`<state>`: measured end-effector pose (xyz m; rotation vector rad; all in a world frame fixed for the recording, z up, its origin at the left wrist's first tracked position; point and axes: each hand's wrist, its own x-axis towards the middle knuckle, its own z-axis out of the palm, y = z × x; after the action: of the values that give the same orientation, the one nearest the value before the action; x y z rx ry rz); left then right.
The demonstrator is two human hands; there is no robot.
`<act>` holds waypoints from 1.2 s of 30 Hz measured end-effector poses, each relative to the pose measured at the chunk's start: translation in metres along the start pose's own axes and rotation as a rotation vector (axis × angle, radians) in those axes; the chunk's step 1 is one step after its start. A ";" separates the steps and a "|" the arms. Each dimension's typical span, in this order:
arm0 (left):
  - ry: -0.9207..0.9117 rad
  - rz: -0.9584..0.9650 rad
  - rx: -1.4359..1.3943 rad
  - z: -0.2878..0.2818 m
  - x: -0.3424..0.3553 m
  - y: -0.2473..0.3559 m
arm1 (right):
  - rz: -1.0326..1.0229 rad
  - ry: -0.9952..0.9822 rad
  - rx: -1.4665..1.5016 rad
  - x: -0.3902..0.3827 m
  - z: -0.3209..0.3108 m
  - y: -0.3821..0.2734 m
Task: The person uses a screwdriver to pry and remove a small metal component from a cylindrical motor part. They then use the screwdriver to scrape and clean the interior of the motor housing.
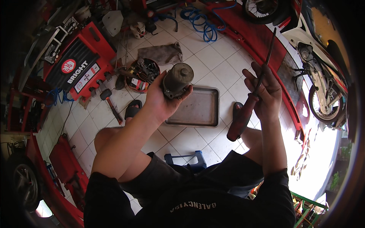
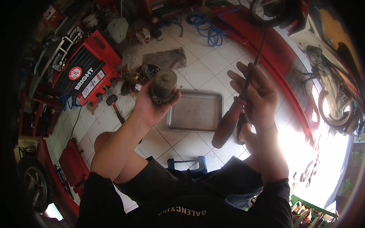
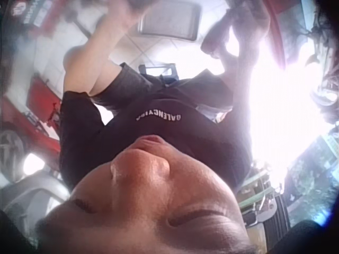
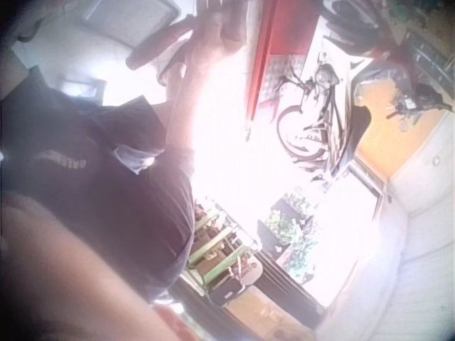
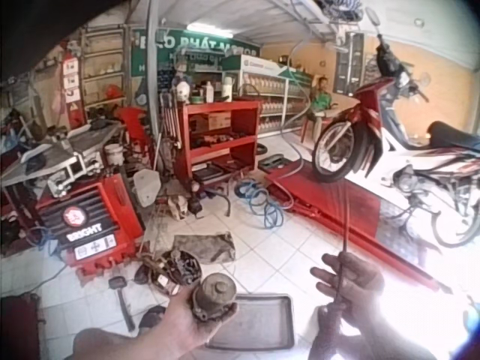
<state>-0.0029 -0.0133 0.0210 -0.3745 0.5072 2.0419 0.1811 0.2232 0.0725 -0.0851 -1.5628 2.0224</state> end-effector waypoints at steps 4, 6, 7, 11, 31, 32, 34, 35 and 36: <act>0.014 0.007 -0.002 0.007 -0.001 -0.004 | -0.020 0.112 -0.101 -0.002 -0.008 0.005; 0.011 0.011 -0.008 0.007 -0.002 -0.003 | 0.019 0.131 -0.191 0.000 -0.001 0.000; 0.009 0.010 -0.004 0.006 -0.002 -0.003 | 0.066 0.128 -0.293 0.001 -0.004 -0.004; 0.024 0.009 0.004 0.002 0.002 -0.006 | -0.186 0.182 -0.458 0.003 0.018 -0.003; 0.154 -0.007 0.231 -0.007 0.003 -0.041 | -0.196 -0.179 -0.263 -0.035 0.062 0.006; 0.143 -0.005 0.237 -0.008 0.003 -0.041 | -0.190 -0.191 -0.293 -0.036 0.062 0.006; 0.143 0.000 0.243 -0.009 0.002 -0.042 | -0.194 -0.208 -0.335 -0.037 0.061 0.006; 0.144 0.002 0.247 -0.009 0.002 -0.042 | -0.203 -0.212 -0.348 -0.037 0.061 0.007; 0.136 -0.001 0.250 -0.010 0.002 -0.042 | -0.212 -0.216 -0.360 -0.038 0.062 0.007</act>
<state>0.0331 0.0018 0.0033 -0.3633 0.8356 1.9318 0.1857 0.1507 0.0746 0.1608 -1.9689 1.6135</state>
